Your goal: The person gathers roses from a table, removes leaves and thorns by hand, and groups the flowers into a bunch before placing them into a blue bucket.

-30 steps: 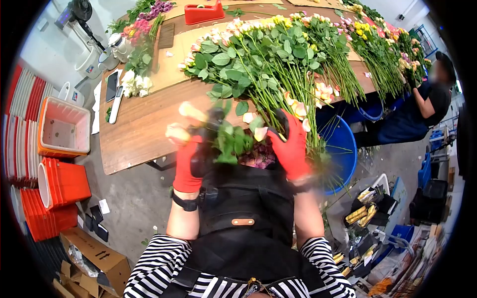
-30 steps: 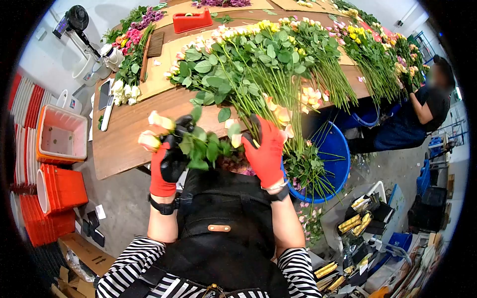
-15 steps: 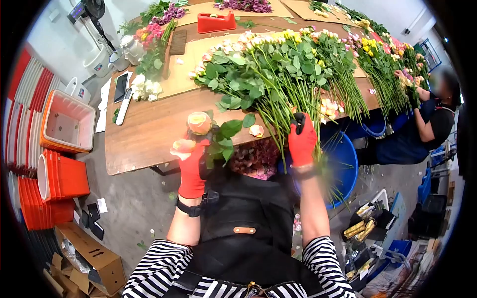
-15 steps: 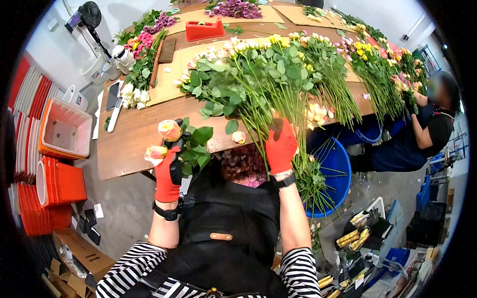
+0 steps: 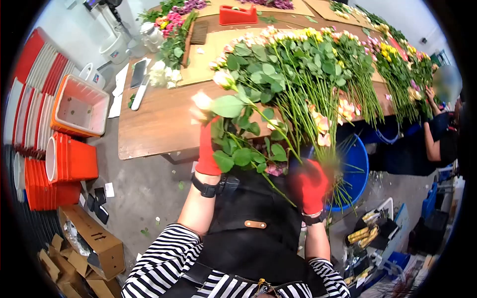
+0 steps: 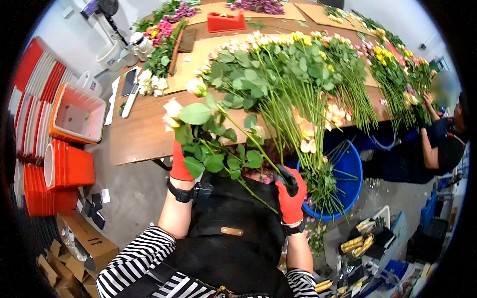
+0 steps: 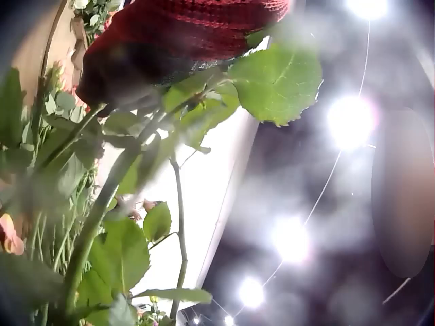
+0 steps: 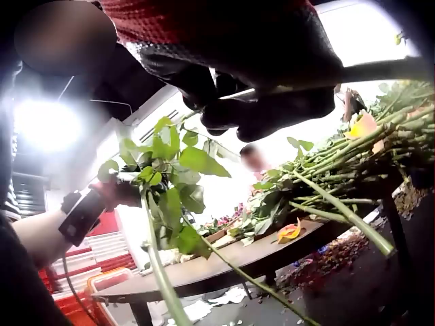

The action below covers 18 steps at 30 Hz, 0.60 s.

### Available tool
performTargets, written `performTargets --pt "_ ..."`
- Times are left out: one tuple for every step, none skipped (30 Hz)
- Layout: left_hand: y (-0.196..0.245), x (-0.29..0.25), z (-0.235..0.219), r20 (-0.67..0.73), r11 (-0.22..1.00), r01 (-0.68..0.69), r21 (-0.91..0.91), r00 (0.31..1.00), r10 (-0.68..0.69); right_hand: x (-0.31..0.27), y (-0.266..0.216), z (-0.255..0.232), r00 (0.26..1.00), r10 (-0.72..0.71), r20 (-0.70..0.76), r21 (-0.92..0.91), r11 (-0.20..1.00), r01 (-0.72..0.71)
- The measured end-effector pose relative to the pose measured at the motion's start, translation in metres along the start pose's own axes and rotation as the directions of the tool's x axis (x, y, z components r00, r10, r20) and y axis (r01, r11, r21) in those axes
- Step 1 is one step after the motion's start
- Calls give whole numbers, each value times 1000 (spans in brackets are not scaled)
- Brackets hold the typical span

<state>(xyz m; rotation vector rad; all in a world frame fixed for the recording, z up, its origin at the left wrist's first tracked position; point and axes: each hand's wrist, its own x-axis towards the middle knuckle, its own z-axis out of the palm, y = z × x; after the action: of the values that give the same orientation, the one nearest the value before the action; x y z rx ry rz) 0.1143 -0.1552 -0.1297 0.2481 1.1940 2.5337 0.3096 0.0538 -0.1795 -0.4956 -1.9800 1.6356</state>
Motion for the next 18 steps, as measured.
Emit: performTargets --pt "0 -1 -5 -6 999 37 -36 999 -37 0 -5 2 999 -44 -20 -30 999 44" --pt "1 -4 -5 -27 989 39 -145 999 -44 2 -12 5 993 -117 -28 -70 991 115" --pt "5 -7 3 -140 995 44 -92 989 -57 2 -13 5 996 -87 -30 -54 995 85" --pt "3 -7 1 -125 1000 19 -13 992 -20 3 -12 5 994 -105 -28 -56 993 104" --pt "2 -7 -4 -110 998 -9 67 994 16 4 -12 5 992 -123 -24 -57 991 121" --pt "0 -7 -15 -107 995 -1 100 994 12 3 -8 4 994 -108 -30 -37 994 107" --pt "-1 -7 -26 -103 991 8 134 995 6 2 -2 2 995 -93 -39 -16 996 93" --pt "-4 -6 -33 -95 986 19 165 996 -3 0 1 -1 996 -79 -51 2 997 79" --pt "2 -7 -21 -97 979 -30 203 994 51 1 -7 -3 989 -95 -115 -74 993 87" --pt "8 -7 -10 -98 967 -78 242 990 104 -1 -5 -10 964 -100 -246 -108 991 75" --pt "13 -7 -5 -88 954 -86 286 989 115 -2 3 -20 922 -108 -371 -140 988 60" --pt "17 -6 -6 -56 923 -112 368 988 142 -11 18 -36 878 74 -474 97 995 -31" --pt "17 -4 -9 16 828 -168 536 982 188 -18 31 -61 875 47 -482 -113 987 -115" --pt "18 -3 -15 93 671 -229 705 968 233 -26 44 -80 830 15 -558 -106 990 -89" --pt "14 1 -21 236 265 -325 908 918 319 -36 57 -97 777 -15 -630 -101 993 -62" --pt "4 4 -30 55 502 -228 834 940 335 -50 71 -117 722 -51 -690 -188 976 -111" --pt "-10 8 -42 -126 709 -134 693 945 302 -67 84 -137 663 -95 -742 -270 949 -166" --pt "-22 11 -51 -293 868 -51 495 930 222 -86 99 -156 609 -37 -792 -234 940 -247"
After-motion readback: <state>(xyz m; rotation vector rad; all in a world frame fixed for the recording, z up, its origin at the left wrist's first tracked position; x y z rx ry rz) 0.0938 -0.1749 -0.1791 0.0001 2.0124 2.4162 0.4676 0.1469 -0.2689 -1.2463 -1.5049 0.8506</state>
